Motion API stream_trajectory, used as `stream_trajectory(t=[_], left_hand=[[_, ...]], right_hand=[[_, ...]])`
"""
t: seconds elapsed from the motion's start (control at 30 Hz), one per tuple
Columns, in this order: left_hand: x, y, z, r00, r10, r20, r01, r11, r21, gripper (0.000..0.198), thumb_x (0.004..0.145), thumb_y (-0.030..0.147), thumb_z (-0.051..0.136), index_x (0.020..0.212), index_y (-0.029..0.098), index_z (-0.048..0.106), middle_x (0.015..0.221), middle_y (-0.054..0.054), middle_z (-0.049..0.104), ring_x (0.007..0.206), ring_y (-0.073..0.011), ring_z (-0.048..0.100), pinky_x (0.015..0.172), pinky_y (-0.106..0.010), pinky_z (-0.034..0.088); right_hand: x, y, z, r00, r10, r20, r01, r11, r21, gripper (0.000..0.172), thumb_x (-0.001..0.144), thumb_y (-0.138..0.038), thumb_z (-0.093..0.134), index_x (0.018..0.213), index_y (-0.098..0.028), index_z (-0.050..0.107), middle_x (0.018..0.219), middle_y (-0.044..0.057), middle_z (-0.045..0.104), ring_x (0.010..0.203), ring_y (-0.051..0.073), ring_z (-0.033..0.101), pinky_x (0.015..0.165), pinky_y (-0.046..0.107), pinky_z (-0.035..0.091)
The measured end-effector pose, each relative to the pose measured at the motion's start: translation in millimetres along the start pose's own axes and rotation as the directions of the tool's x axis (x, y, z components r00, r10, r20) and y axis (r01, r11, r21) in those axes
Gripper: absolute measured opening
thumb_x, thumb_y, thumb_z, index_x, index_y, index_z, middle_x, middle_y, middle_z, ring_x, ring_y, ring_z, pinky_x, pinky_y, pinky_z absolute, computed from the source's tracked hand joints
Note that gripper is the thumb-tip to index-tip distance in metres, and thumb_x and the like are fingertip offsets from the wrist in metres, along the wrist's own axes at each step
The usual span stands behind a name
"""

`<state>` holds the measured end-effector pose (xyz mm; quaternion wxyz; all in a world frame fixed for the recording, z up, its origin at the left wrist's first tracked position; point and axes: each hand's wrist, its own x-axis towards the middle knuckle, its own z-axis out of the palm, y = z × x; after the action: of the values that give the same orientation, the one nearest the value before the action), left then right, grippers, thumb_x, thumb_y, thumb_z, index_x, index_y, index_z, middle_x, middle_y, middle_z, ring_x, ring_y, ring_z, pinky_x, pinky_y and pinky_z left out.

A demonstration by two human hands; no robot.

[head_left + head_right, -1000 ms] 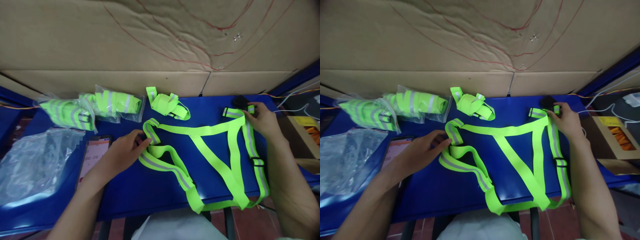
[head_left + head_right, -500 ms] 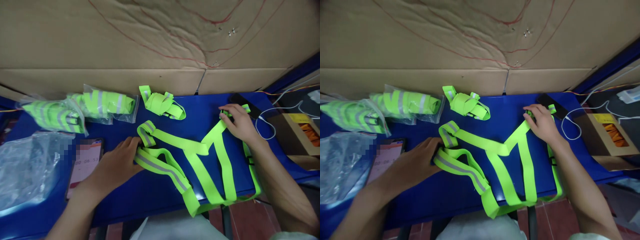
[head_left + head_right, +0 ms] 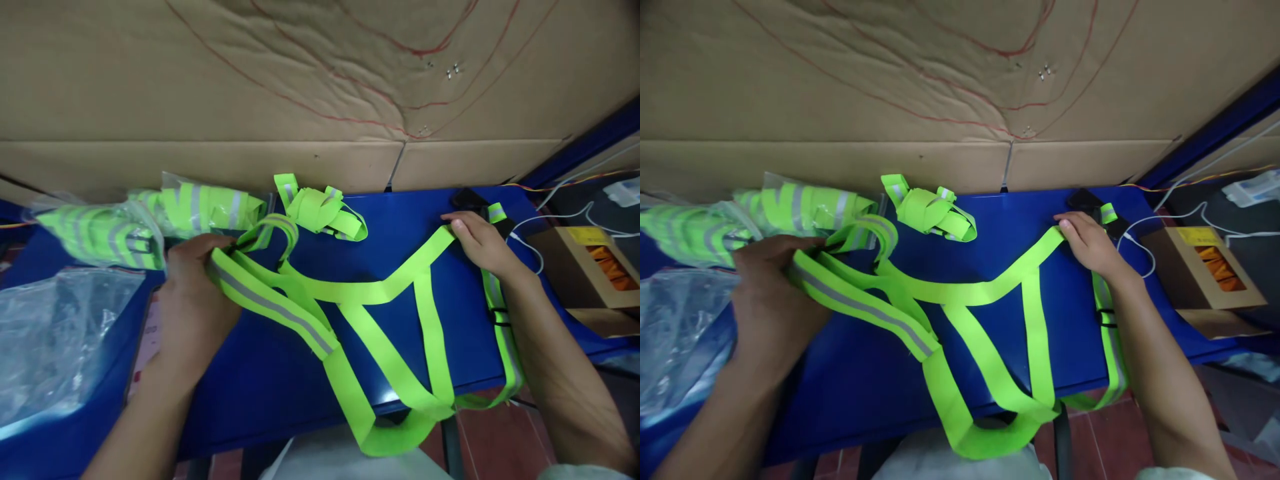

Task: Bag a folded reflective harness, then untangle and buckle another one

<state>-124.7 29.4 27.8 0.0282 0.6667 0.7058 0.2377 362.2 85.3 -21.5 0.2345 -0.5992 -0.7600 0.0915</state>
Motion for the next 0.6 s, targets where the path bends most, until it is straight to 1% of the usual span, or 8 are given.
stream_trajectory(t=[0.07,0.13,0.27,0.33,0.4,0.5,0.57,0.6], left_hand=[[9,-8,-5.4,0.994,0.076,-0.081,-0.064,0.988,0.140,0.033,0.090,0.034,0.063,0.120,0.021,0.065,0.114,-0.011,0.073,0.113,-0.0336,0.066,0.098,-0.049,0.048],[16,-17,-5.1,0.980,0.153,-0.131,-0.117,0.962,0.249,0.028,0.095,0.033,0.058,0.119,0.021,0.069,0.116,-0.012,0.073,0.121,-0.0348,0.060,0.106,-0.056,0.041],[20,-21,0.6,0.980,0.179,-0.081,-0.142,0.930,0.340,0.038,0.102,0.039,0.047,0.123,0.019,0.071,0.122,-0.015,0.064,0.114,-0.0326,0.059,0.095,-0.047,0.047],[19,-14,-1.6,0.990,0.109,-0.094,-0.068,0.931,0.358,0.043,0.103,0.043,0.043,0.126,0.019,0.070,0.120,-0.015,0.062,0.111,-0.0319,0.059,0.088,-0.043,0.048],[17,-4,-8.4,0.993,-0.037,-0.110,0.073,0.936,0.344,0.047,0.102,0.049,0.042,0.132,0.022,0.066,0.113,-0.013,0.065,0.103,-0.0318,0.063,0.081,-0.042,0.049],[13,4,-20.3,0.965,-0.253,-0.073,0.263,0.904,0.338,0.057,0.099,0.061,0.040,0.142,0.029,0.060,0.094,-0.013,0.071,0.091,-0.0374,0.068,0.075,-0.048,0.051],[12,2,-24.3,0.959,-0.277,-0.058,0.281,0.904,0.324,0.060,0.096,0.062,0.044,0.145,0.029,0.059,0.087,-0.014,0.074,0.092,-0.0418,0.071,0.077,-0.052,0.053],[12,0,-24.8,0.965,-0.255,-0.060,0.261,0.920,0.291,0.059,0.095,0.059,0.049,0.144,0.028,0.061,0.088,-0.015,0.076,0.094,-0.0423,0.073,0.079,-0.053,0.055]], right_hand=[[0,3,1,1.000,-0.012,0.007,0.013,0.999,-0.033,0.047,0.105,-0.054,0.038,0.122,-0.023,0.070,0.122,0.011,0.071,0.121,0.032,0.064,0.111,0.055,0.047],[1,3,4,0.999,-0.030,0.018,0.031,0.997,-0.072,0.047,0.105,-0.055,0.039,0.122,-0.023,0.070,0.122,0.012,0.070,0.122,0.032,0.064,0.112,0.056,0.046],[1,-2,3,0.998,-0.054,0.035,0.057,0.994,-0.091,0.042,0.103,-0.053,0.045,0.121,-0.024,0.070,0.123,0.011,0.069,0.123,0.031,0.063,0.112,0.055,0.046],[1,-2,-6,0.998,-0.066,0.012,0.067,0.993,-0.098,0.040,0.103,-0.049,0.046,0.119,-0.022,0.070,0.124,0.013,0.070,0.123,0.030,0.063,0.112,0.051,0.046],[-1,1,-19,0.996,-0.057,-0.067,0.046,0.986,-0.163,0.040,0.103,-0.046,0.046,0.119,-0.020,0.071,0.126,0.015,0.069,0.124,0.030,0.063,0.111,0.048,0.046],[-7,13,-39,0.968,0.018,-0.251,-0.098,0.945,-0.312,0.041,0.101,-0.045,0.048,0.123,-0.017,0.071,0.129,0.019,0.067,0.126,0.032,0.060,0.111,0.048,0.042],[-11,24,-46,0.938,0.114,-0.326,-0.238,0.897,-0.371,0.043,0.099,-0.046,0.053,0.128,-0.018,0.068,0.131,0.021,0.066,0.127,0.035,0.057,0.108,0.051,0.041],[-12,30,-47,0.933,0.164,-0.320,-0.286,0.878,-0.383,0.045,0.097,-0.046,0.056,0.130,-0.018,0.067,0.131,0.022,0.066,0.126,0.037,0.057,0.106,0.052,0.042]])
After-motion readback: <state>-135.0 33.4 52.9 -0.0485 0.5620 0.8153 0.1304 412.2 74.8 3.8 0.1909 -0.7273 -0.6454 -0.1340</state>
